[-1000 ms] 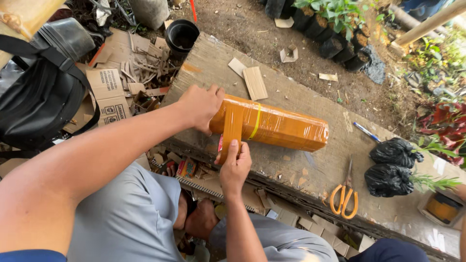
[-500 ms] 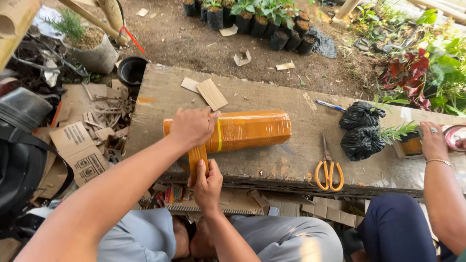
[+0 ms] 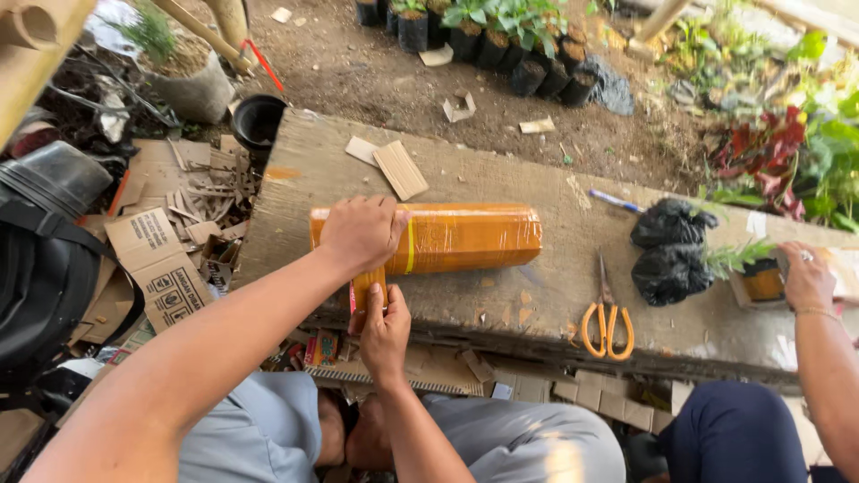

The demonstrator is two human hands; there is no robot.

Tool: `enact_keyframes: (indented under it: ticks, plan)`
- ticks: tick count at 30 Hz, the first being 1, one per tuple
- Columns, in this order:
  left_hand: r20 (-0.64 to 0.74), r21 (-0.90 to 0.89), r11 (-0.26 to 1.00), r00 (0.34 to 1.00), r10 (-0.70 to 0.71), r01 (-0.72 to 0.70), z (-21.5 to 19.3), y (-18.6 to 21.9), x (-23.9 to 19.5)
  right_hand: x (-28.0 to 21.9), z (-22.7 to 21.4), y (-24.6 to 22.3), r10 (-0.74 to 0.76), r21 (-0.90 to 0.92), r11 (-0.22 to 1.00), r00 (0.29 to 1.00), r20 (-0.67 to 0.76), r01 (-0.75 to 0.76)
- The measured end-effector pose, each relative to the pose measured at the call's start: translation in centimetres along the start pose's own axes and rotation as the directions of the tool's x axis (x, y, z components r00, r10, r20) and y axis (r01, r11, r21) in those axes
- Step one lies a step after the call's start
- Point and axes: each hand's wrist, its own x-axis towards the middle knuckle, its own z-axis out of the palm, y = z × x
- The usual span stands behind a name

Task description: The person wraps a cylindrical cardboard package with brown packing tape on a wooden workbench. They repeatedly pull tape from the roll, press it onto the package, and rotate the package to cover multiple sides. A second person works nearby on a separate box.

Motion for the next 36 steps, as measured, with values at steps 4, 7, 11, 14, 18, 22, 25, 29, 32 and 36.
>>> enact_keyframes:
  ticks: [4, 7, 11, 14, 18, 22, 25, 29, 32, 36]
  plan:
    - [0.192, -0.013, 0.999, 0.981, -0.041, 0.044, -0.7, -1.3, 1.6, 0.2, 0.4, -1.0, 0.006, 0.091, 0.996, 0.999, 0.047, -0.010]
    - [-0.154, -0.446, 0.828, 0.940, 0.304, -0.340, -2.4, -2.7, 2.0, -0.1, -0.4, -1.2, -0.059, 0.058, 0.997, 0.995, 0.081, 0.055]
    - [0.139, -0.637, 0.762, 0.989, -0.039, 0.119, -6.2, -3.1, -1.7, -0.3, -0.9, -1.0, -0.099, 0.090, 0.992, 0.987, 0.130, 0.088]
    - [0.434, -0.481, 0.783, 0.883, -0.178, 0.395, -8.8, -1.9, -5.9, -0.3, -0.4, -1.2, -0.105, 0.155, 0.984, 0.987, 0.121, 0.085]
    - [0.534, -0.608, 0.692, 0.846, -0.007, 0.390, -9.6, -0.5, -9.3, -0.8, -0.6, -2.3, -0.074, 0.182, 0.982, 0.991, 0.113, 0.052]
    - [0.392, -0.724, 0.669, 0.900, 0.193, 0.172, -8.8, -0.5, -9.1, -1.0, -1.3, -4.4, 0.025, 0.280, 0.957, 0.982, 0.187, -0.078]
    - [0.509, -0.778, 0.481, 0.855, 0.103, 0.405, -8.1, -0.2, -8.6, -0.8, -1.7, -5.5, 0.150, 0.434, 0.866, 0.957, 0.250, -0.249]
    - [0.683, -0.641, 0.434, 0.728, -0.053, 0.633, -8.0, 0.2, -8.5, 1.1, -5.0, -6.6, 0.085, -0.097, 0.993, 0.962, 0.258, -0.062]
    - [0.721, -0.559, 0.435, 0.673, -0.164, 0.706, -8.3, 0.1, -8.2, 4.2, -10.3, -8.2, -0.274, -0.686, 0.707, 0.961, -0.040, 0.173]
    - [0.776, -0.591, 0.224, 0.622, -0.103, 0.775, -8.3, -0.4, -7.5, 7.8, -18.4, -10.4, -0.242, -0.914, 0.355, 0.924, -0.296, -0.199]
